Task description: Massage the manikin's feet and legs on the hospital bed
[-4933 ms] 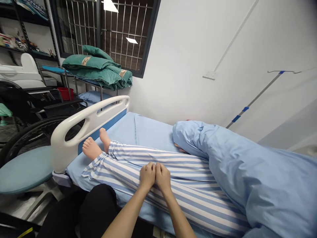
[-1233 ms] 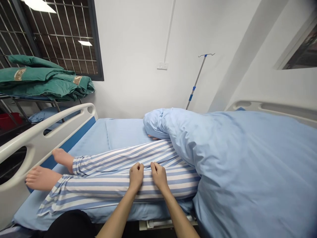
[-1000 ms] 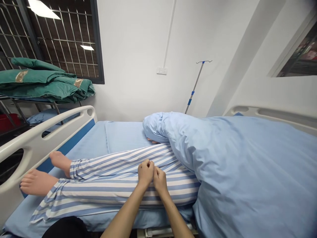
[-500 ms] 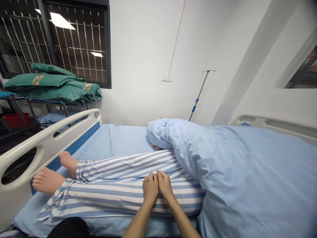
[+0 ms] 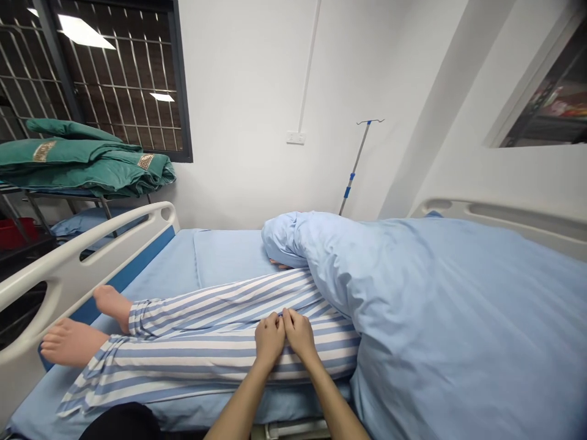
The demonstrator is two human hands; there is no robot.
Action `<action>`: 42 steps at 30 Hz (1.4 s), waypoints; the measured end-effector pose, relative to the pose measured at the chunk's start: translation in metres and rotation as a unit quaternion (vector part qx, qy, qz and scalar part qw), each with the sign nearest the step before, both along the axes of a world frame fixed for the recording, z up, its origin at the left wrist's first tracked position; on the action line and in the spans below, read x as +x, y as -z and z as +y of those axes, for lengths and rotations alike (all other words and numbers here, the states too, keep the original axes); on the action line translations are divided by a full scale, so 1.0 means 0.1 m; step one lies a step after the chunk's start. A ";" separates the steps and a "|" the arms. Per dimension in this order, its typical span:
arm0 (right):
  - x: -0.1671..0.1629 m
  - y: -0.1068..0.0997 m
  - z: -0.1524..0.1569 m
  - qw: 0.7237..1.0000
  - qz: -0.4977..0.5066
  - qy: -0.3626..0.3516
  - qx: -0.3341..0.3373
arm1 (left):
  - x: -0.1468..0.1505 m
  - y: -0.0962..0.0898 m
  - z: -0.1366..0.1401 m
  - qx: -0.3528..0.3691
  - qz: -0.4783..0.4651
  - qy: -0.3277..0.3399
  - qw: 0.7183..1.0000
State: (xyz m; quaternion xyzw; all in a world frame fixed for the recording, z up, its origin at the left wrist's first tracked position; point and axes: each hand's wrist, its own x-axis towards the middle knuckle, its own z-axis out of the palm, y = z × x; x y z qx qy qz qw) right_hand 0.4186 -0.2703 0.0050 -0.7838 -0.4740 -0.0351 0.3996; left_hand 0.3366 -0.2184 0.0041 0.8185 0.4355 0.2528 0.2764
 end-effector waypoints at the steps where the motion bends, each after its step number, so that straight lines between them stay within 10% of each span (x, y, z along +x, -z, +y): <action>1: 0.00 -0.01 0.00 1.000 0.013 -0.004 0.011 | 0.01 0.00 0.01 -0.008 -0.012 0.002 1.000; 5: 0.03 -0.05 0.00 0.994 0.082 -0.014 0.075 | 0.10 -0.06 0.03 -0.109 -0.132 -0.015 0.985; 12: 0.15 -0.05 -0.04 0.943 0.266 -0.091 0.177 | 0.44 -0.39 -0.10 -0.290 -0.415 -0.001 0.863; 20: 0.12 -0.05 -0.07 0.945 0.257 -0.039 0.198 | 0.37 -0.06 -0.24 -0.046 -0.146 -0.026 0.988; 33: 0.24 -0.34 -0.24 0.999 -0.031 -0.023 -0.007 | 0.34 -0.08 -0.24 -0.001 -0.032 0.010 0.999; 42: 0.33 -0.09 -0.21 0.999 0.029 0.012 0.044 | 0.38 -0.08 -0.26 0.011 0.015 0.004 1.000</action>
